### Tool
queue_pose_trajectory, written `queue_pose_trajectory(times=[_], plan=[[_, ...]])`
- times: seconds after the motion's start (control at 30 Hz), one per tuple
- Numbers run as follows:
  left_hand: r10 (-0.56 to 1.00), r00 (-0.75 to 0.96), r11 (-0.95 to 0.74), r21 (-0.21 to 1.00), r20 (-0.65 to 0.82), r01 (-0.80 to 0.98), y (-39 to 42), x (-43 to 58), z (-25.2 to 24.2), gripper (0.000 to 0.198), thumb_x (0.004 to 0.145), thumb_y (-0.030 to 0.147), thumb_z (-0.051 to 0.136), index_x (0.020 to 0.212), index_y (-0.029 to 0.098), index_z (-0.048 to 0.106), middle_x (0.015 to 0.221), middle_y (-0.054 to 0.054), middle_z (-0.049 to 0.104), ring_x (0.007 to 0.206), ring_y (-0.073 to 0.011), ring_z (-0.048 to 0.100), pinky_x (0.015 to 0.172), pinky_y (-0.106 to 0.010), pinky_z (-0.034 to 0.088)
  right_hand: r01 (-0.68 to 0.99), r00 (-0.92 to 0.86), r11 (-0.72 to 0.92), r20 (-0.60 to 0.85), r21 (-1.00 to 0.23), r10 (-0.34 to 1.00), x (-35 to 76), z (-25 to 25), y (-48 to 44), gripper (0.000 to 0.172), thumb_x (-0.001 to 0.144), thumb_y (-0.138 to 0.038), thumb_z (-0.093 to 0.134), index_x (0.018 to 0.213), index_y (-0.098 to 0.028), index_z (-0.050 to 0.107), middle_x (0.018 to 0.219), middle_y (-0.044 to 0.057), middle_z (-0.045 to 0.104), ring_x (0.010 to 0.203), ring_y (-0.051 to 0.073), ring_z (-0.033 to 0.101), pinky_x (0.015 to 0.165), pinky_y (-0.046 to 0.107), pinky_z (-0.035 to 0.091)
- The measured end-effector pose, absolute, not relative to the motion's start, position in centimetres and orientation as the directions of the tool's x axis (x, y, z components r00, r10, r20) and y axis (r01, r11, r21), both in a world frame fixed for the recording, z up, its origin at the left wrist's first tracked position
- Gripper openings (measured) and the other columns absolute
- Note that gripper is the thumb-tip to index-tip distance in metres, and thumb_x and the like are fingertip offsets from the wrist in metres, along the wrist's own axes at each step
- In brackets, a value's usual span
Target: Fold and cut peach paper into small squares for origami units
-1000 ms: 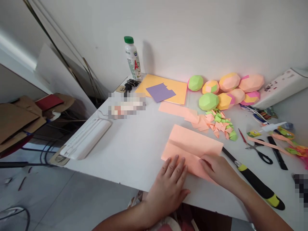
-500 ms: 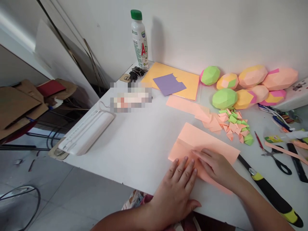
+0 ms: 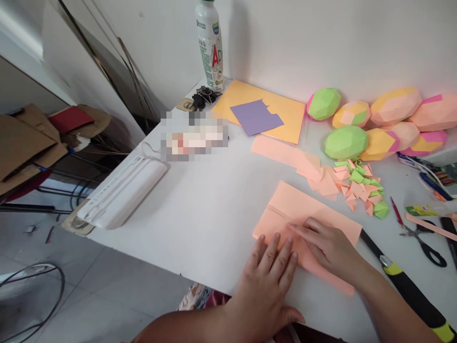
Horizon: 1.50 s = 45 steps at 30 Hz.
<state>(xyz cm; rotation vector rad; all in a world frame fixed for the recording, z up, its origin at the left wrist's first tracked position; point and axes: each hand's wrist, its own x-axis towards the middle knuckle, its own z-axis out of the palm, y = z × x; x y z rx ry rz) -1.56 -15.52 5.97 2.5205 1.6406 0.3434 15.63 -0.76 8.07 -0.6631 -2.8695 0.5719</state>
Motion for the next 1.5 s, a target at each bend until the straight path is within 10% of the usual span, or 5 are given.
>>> queue_pose_trajectory(times=[0.43, 0.6, 1.5], plan=[[0.895, 0.43, -0.444, 0.18, 0.115, 0.878, -15.5, -2.3, 6.1, 0.09, 0.086, 0.074, 0.021, 0.146, 0.007, 0.029, 0.154, -0.019, 0.019, 0.139, -0.0422, 0.017, 0.107, -0.062, 0.01, 0.482, -0.876, 0.845, -0.138, -0.231, 0.462, 13.6, 9.0, -0.8, 0.061, 0.083, -0.005, 0.035, 0.142, -0.022, 0.037, 0.079, 0.003, 0.057, 0.066, 0.015, 0.058, 0.051, 0.022, 0.045], [0.905, 0.402, -0.422, 0.176, 0.138, 0.889, -15.8, -2.1, 5.7, 0.089, 0.087, 0.074, 0.019, 0.144, 0.008, 0.033, 0.152, -0.019, 0.024, 0.139, -0.0446, 0.014, 0.106, -0.063, 0.01, 0.463, -0.886, 0.822, -0.131, -0.332, 0.446, 12.5, 8.2, -0.7, 0.049, 0.087, -0.008, 0.034, 0.13, -0.024, 0.049, 0.083, 0.002, 0.054, 0.07, 0.013, 0.058, 0.054, 0.02, 0.043], [0.919, 0.367, -0.388, 0.176, 0.141, 0.905, -16.4, -1.7, 5.7, 0.103, 0.079, 0.083, 0.011, 0.145, 0.006, 0.031, 0.151, -0.017, 0.029, 0.141, -0.0391, 0.012, 0.111, -0.053, 0.006, 0.374, -0.927, 0.925, -0.064, -0.075, 0.369, 11.8, 8.3, -1.3, 0.061, 0.072, -0.008, 0.05, 0.132, -0.022, 0.051, 0.078, 0.002, 0.049, 0.06, 0.012, 0.048, 0.051, 0.02, 0.027]])
